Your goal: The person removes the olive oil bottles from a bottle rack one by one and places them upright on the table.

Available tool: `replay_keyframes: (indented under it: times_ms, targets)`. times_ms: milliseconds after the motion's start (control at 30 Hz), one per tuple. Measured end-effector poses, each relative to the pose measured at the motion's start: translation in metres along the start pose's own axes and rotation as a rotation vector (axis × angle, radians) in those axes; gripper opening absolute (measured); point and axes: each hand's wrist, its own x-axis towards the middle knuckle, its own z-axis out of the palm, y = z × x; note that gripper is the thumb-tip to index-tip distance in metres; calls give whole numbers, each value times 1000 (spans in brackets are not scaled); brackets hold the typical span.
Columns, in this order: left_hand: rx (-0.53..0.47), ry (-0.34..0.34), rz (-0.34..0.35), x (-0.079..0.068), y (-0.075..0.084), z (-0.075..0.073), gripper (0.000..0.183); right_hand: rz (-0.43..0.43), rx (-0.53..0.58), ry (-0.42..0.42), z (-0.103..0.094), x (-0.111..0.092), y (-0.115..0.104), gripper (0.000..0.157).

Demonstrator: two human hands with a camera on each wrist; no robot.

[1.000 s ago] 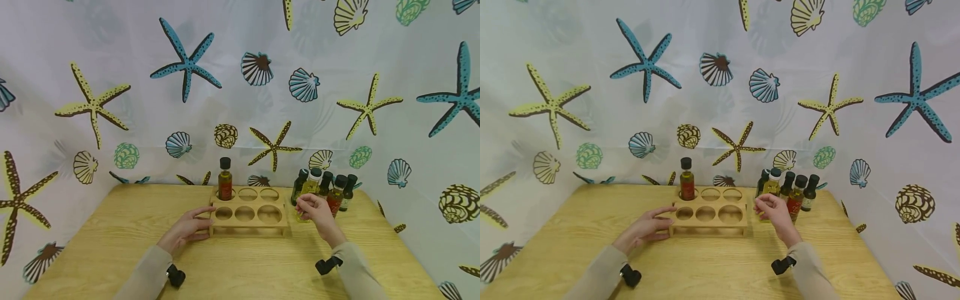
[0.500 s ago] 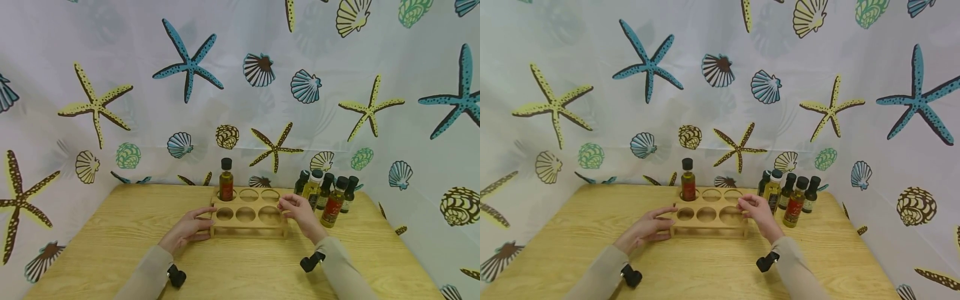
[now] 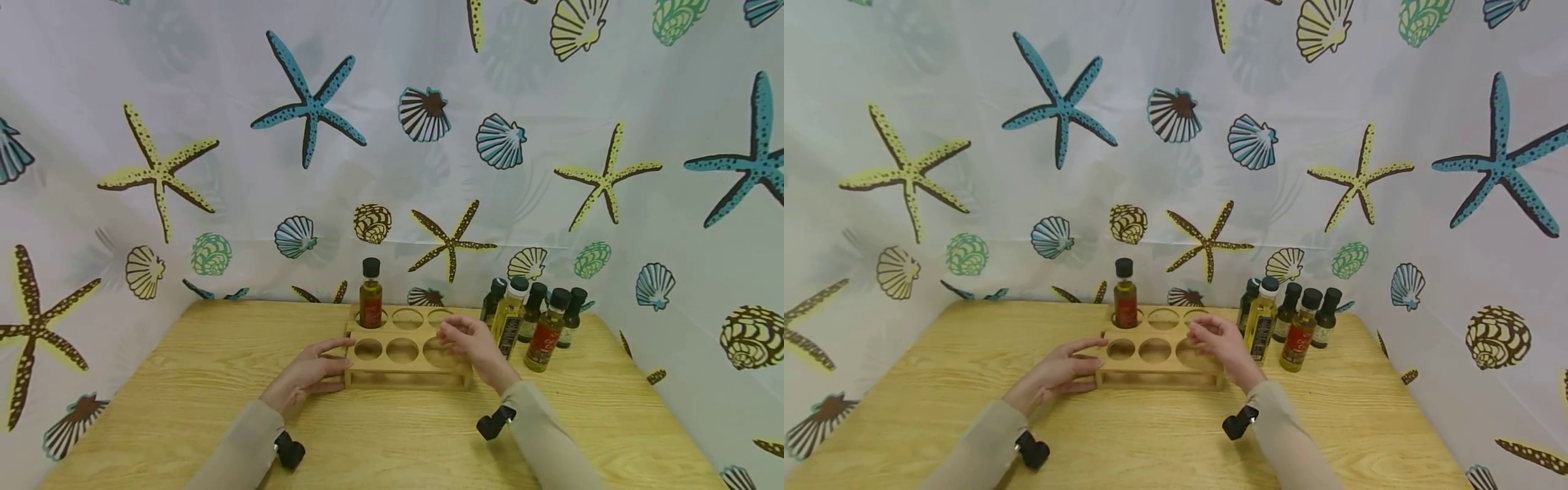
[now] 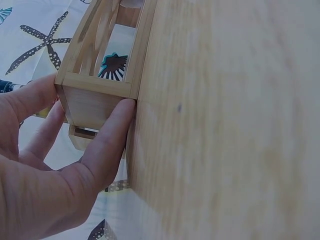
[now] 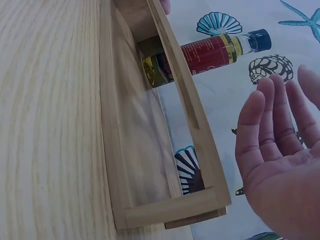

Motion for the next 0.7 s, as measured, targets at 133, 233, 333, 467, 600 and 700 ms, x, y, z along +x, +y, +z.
replay_keyframes:
  times_ms: [133,233,333,467,600,700]
  targets:
    - [8,3,3,0,0,0,52,7,-50,-73,4,4,0,45]
    - [6,8,4,0,1,0,52,14,-55,-106,8,7,-2,48]
    - [-4,9,0,-1,1,1,52,16,-36,-122,14,10,-4,47]
    - [-6,13,-1,-2,2,1,52,12,-25,-117,21,16,-5,44]
    - [3,13,8,-4,3,2,52,13,-5,-83,27,21,-8,40]
    - [13,11,16,-4,3,2,52,3,-5,-62,30,24,-11,40]
